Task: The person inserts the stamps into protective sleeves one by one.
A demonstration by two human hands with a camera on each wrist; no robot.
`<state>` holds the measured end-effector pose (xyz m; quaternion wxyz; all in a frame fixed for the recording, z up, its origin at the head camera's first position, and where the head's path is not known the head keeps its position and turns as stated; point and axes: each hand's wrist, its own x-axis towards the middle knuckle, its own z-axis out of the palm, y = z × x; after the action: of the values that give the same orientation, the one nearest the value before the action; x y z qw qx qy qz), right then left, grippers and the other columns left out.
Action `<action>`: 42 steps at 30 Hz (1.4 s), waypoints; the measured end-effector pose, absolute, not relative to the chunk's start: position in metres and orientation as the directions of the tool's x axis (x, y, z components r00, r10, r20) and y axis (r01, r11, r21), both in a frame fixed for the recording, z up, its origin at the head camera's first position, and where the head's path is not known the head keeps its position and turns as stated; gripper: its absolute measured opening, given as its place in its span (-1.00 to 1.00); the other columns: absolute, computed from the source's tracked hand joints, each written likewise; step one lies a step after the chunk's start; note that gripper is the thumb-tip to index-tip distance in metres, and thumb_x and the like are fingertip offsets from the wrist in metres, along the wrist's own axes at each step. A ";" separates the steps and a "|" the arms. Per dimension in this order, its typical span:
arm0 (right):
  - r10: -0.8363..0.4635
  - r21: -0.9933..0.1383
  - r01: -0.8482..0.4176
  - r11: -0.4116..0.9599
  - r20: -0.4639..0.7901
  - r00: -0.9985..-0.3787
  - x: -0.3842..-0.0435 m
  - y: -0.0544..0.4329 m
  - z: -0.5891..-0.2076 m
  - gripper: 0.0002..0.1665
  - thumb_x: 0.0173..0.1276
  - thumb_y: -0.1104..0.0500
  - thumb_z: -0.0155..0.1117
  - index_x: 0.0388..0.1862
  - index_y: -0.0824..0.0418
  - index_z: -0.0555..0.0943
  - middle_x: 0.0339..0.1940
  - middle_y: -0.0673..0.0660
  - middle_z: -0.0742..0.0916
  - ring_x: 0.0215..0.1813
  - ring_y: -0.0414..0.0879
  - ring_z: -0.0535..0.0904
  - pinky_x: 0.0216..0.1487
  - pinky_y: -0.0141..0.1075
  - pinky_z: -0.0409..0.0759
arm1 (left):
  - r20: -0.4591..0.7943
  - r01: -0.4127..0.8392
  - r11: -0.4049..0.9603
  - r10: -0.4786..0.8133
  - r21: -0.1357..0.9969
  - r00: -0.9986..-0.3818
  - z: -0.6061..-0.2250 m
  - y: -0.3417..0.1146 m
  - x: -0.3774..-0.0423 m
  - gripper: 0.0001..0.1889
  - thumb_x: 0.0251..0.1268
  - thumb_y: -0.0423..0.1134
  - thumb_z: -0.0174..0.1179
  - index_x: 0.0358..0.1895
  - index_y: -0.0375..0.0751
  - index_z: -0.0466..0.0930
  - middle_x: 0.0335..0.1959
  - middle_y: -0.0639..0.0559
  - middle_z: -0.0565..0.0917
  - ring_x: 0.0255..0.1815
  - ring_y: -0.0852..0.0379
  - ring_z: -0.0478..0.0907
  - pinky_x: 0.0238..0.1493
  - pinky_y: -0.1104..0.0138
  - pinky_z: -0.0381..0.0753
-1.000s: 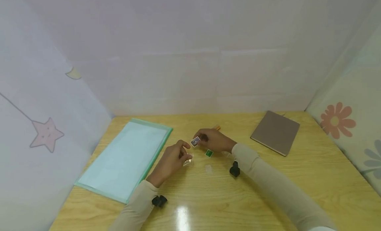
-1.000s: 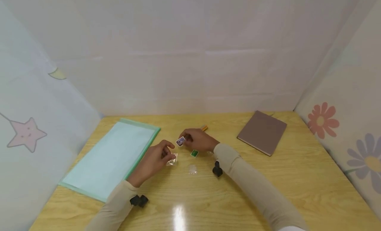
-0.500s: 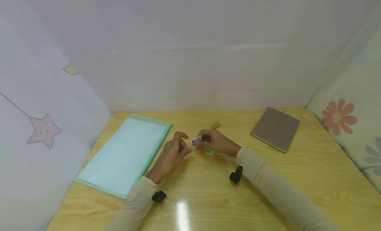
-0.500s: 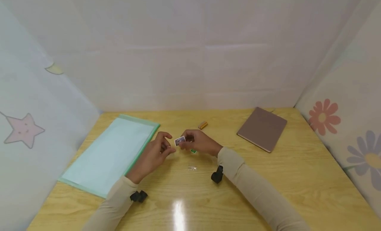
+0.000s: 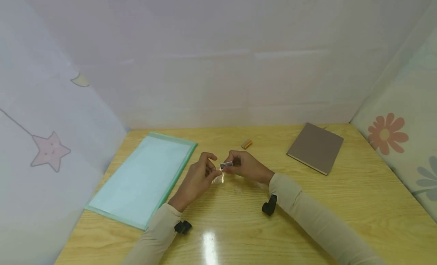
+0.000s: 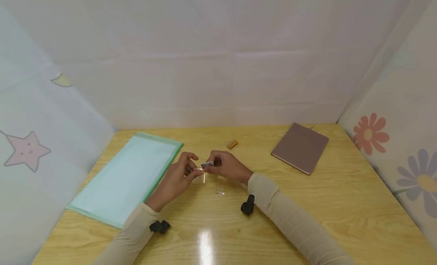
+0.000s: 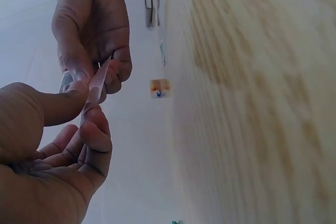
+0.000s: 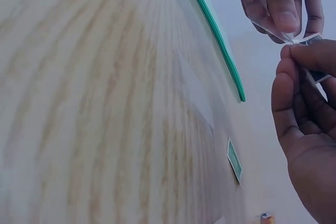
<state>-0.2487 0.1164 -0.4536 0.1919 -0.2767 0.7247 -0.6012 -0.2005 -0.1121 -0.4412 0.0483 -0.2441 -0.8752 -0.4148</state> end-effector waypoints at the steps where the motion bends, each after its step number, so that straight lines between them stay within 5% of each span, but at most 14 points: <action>1: -0.624 -0.976 -0.181 0.123 0.066 -0.778 -0.249 0.116 -0.454 -0.80 0.44 0.23 0.34 -0.21 0.30 0.50 -0.04 0.19 0.69 0.08 0.27 0.62 0.13 0.12 0.56 | 0.275 0.457 0.538 0.386 0.708 -0.880 -0.441 -0.113 -0.201 -0.55 0.42 -0.20 0.27 0.24 -0.20 0.34 -0.29 0.16 0.59 -0.39 0.28 0.59 -0.34 0.34 0.63; 13: -0.524 -0.972 -0.217 0.089 0.139 -0.840 -0.245 0.118 -0.456 -0.74 0.44 0.15 0.35 -0.26 0.29 0.48 0.07 0.16 0.68 0.13 0.01 0.65 0.11 -0.11 0.63 | 0.171 0.338 0.530 0.338 0.778 -0.925 -0.440 -0.116 -0.202 -0.92 0.53 -0.15 0.16 -0.09 -0.02 0.59 -0.30 0.08 0.66 -0.37 0.17 0.62 -0.36 0.29 0.63; 30: -0.508 -0.947 -0.270 0.172 0.150 -0.848 -0.242 0.120 -0.444 -0.78 0.45 0.01 0.34 -0.15 0.13 0.63 -0.01 0.11 0.67 0.03 0.25 0.65 -0.03 0.08 0.64 | 0.268 0.387 0.589 0.282 0.710 -0.921 -0.442 -0.118 -0.205 -0.95 0.48 -0.15 0.23 -0.17 0.01 0.60 -0.35 0.23 0.61 -0.42 0.25 0.55 -0.38 0.30 0.60; 37: -0.513 -0.940 -0.290 0.180 0.162 -0.843 -0.240 0.116 -0.438 -0.81 0.46 0.01 0.33 -0.13 0.09 0.63 0.02 0.09 0.66 0.03 0.01 0.68 0.00 0.04 0.65 | 0.272 0.387 0.589 0.278 0.709 -0.921 -0.442 -0.118 -0.204 -0.94 0.46 -0.14 0.25 -0.18 0.00 0.58 -0.38 0.22 0.59 -0.44 0.23 0.53 -0.41 0.29 0.58; 42: -0.518 -0.941 -0.291 0.172 0.165 -0.840 -0.240 0.113 -0.435 -0.82 0.46 0.03 0.34 -0.12 0.10 0.63 0.00 0.09 0.68 0.03 0.08 0.68 -0.01 0.10 0.64 | 0.288 0.405 0.591 0.287 0.698 -0.914 -0.441 -0.118 -0.204 -0.94 0.47 -0.15 0.23 -0.17 0.00 0.57 -0.38 0.20 0.57 -0.46 0.20 0.50 -0.44 0.29 0.55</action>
<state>-0.2404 0.1130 -0.4351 0.0966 -0.2663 0.7594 -0.5857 -0.2038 -0.1182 -0.4410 0.0726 -0.1947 -0.8889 -0.4084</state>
